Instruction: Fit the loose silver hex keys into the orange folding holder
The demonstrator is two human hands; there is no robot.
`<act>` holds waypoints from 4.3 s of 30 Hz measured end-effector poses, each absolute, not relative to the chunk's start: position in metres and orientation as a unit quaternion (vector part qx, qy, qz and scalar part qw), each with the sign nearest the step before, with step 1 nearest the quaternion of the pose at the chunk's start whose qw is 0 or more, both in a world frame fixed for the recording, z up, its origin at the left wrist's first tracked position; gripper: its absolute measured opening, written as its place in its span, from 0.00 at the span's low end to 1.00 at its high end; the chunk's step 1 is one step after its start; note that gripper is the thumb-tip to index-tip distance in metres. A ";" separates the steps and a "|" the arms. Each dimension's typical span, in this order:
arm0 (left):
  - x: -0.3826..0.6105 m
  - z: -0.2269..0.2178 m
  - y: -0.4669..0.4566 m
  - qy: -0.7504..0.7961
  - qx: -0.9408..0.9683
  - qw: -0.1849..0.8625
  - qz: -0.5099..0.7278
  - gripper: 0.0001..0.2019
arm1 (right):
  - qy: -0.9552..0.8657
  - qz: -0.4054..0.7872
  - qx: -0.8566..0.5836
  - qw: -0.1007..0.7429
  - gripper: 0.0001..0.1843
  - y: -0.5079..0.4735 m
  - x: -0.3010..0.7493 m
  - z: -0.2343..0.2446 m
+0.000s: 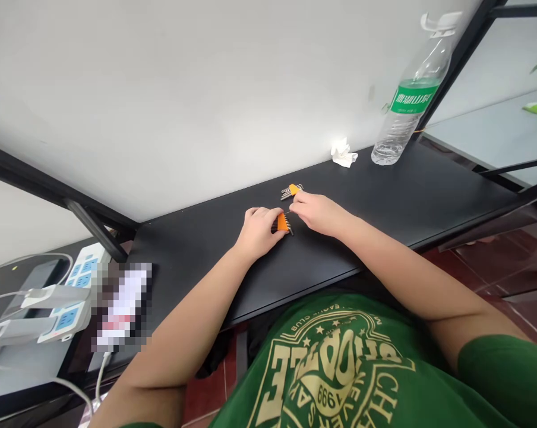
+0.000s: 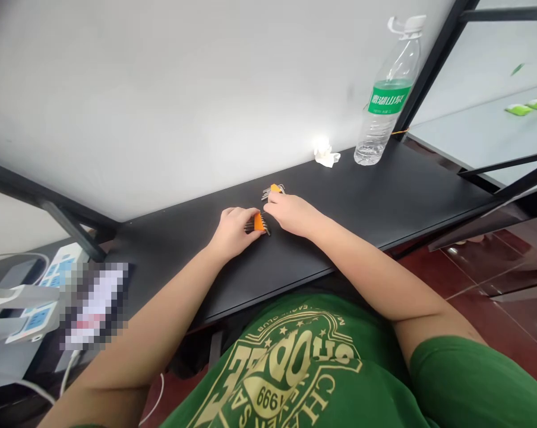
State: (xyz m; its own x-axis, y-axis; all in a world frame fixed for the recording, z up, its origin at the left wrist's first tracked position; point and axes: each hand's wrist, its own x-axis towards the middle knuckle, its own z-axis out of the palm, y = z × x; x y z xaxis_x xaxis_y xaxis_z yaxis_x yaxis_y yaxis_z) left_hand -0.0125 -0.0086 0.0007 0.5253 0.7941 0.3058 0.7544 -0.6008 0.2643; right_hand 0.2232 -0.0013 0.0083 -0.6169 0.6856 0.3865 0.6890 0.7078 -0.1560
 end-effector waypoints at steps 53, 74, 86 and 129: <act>-0.011 -0.006 -0.007 0.535 0.765 0.187 0.306 0.22 | -0.840 0.152 -0.425 0.301 0.05 -0.001 0.197 -0.010; -0.012 -0.003 -0.006 0.535 0.751 0.201 0.331 0.22 | -0.763 0.263 -0.471 0.356 0.08 0.007 0.204 -0.009; -0.009 -0.005 -0.008 0.498 0.765 0.229 0.337 0.20 | -0.816 0.201 -0.423 0.338 0.11 0.009 0.204 -0.011; -0.023 -0.002 0.004 0.514 0.729 0.256 0.373 0.21 | -0.448 0.733 -0.315 0.403 0.24 0.016 0.230 0.008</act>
State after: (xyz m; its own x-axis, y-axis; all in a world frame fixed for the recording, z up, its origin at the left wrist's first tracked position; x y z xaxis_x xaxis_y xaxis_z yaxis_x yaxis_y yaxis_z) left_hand -0.0227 0.0045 -0.0021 0.1947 0.9400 0.2800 0.5579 -0.3410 0.7567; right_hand 0.2304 0.0161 0.0083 -0.4766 0.8733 -0.1006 -0.3096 -0.2739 -0.9106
